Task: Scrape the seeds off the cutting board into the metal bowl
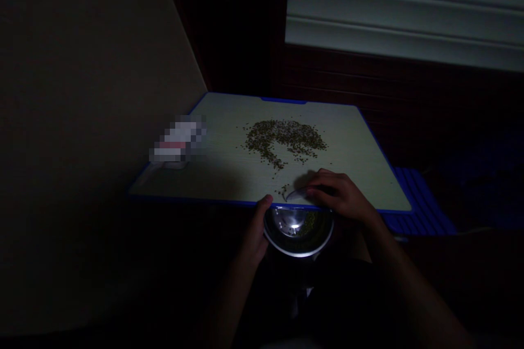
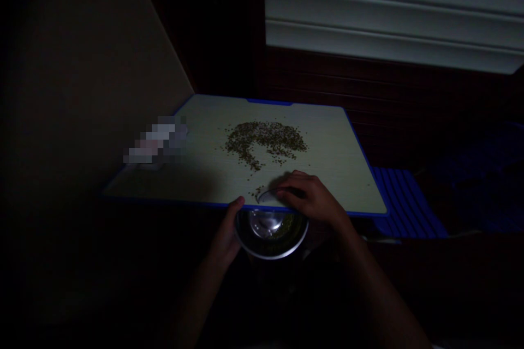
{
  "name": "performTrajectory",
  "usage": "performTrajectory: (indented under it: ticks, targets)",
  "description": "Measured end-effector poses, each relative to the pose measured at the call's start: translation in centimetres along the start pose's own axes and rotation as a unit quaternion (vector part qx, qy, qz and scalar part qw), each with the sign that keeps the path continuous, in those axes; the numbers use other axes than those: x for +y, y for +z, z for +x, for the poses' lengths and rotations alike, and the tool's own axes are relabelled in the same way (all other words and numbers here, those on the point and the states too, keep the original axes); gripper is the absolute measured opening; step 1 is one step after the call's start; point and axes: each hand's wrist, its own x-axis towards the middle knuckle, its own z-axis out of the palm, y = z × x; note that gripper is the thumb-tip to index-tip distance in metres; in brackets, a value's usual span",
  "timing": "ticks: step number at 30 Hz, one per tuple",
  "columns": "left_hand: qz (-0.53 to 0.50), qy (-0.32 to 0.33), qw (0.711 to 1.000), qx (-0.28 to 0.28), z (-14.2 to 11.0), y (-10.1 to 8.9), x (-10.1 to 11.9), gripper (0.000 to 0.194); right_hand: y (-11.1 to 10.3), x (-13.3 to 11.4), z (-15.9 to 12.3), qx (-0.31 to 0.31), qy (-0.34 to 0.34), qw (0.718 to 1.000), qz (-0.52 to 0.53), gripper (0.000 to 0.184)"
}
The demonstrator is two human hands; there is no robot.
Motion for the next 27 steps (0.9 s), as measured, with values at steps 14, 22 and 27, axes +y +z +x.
performTrajectory:
  ticks: [14,22,27]
  targets:
    - [-0.002,-0.028,1.0,0.005,-0.17,0.21,0.18,0.054,0.02,0.05,-0.27,0.001,0.028,0.999,0.033,0.012]
    - [-0.016,0.012,0.999,0.025,-0.22,0.29,0.21,0.047,0.12,0.55,-0.08,0.046,0.031,0.998,-0.011,0.017]
    - [-0.017,0.0,1.0,0.02,-0.11,0.38,0.18,0.041,0.1,0.79,0.17,0.038,0.001,0.999,-0.031,0.02]
